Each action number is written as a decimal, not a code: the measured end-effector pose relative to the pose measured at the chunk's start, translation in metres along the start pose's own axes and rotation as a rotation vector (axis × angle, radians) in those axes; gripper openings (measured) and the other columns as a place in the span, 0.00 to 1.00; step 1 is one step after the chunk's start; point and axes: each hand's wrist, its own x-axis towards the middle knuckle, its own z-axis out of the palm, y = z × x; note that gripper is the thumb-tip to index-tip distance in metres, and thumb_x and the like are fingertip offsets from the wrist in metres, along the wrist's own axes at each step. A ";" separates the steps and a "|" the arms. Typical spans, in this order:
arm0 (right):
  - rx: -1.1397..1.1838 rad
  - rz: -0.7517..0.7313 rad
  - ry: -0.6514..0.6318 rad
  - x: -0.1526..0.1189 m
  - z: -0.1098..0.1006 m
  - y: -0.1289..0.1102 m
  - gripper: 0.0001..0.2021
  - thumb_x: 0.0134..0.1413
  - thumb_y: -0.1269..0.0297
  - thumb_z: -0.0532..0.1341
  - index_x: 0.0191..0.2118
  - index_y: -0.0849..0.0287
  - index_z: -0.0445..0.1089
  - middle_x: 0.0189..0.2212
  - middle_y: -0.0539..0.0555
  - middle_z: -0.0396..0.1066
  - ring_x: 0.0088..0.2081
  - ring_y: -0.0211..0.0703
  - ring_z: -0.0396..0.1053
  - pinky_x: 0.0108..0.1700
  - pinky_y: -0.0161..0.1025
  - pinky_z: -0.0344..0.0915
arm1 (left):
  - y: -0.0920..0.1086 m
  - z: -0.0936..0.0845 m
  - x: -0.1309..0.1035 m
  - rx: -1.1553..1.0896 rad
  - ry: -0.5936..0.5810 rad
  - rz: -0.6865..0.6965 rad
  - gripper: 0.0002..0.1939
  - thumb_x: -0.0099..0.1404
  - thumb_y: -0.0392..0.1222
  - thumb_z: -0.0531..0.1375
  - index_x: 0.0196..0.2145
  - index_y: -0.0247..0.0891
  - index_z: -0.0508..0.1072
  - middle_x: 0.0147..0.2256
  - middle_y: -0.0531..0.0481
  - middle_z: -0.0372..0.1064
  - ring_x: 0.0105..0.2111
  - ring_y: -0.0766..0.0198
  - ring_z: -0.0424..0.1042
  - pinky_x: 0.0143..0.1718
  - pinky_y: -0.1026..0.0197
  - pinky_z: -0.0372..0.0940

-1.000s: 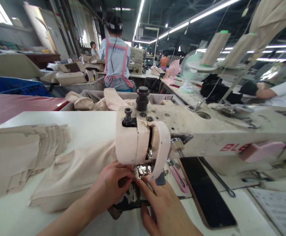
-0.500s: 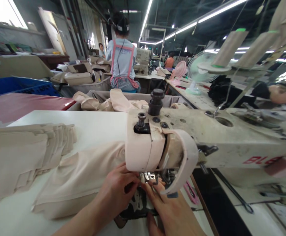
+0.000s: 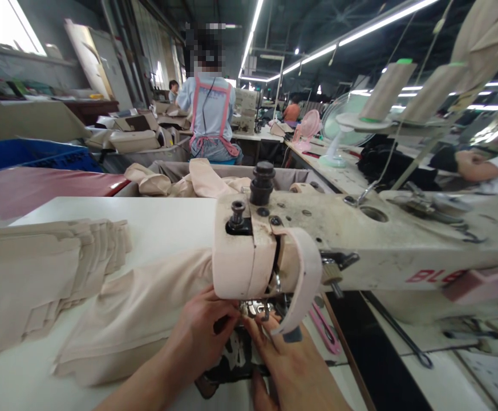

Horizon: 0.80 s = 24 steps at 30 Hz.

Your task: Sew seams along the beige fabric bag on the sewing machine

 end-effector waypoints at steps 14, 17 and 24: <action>-0.033 -0.025 -0.053 -0.001 0.002 0.002 0.36 0.42 0.72 0.58 0.62 0.65 0.63 0.52 0.65 0.69 0.53 0.65 0.64 0.57 0.61 0.61 | 0.004 -0.004 0.003 -0.029 -0.059 -0.003 0.11 0.61 0.31 0.57 0.25 0.37 0.78 0.30 0.47 0.78 0.33 0.59 0.77 0.30 0.65 0.68; -0.050 -0.016 -0.055 0.000 0.002 0.002 0.33 0.43 0.72 0.58 0.61 0.65 0.65 0.51 0.66 0.70 0.53 0.66 0.64 0.57 0.61 0.62 | 0.002 -0.001 0.000 -0.031 -0.071 -0.012 0.10 0.61 0.30 0.57 0.26 0.37 0.77 0.32 0.47 0.79 0.35 0.58 0.77 0.33 0.64 0.69; -0.029 -0.028 -0.059 0.000 0.001 0.002 0.35 0.43 0.71 0.57 0.63 0.66 0.61 0.51 0.65 0.69 0.53 0.65 0.64 0.57 0.62 0.61 | 0.001 0.001 0.001 -0.024 -0.053 -0.020 0.11 0.62 0.31 0.56 0.25 0.36 0.76 0.30 0.45 0.77 0.35 0.57 0.76 0.31 0.65 0.68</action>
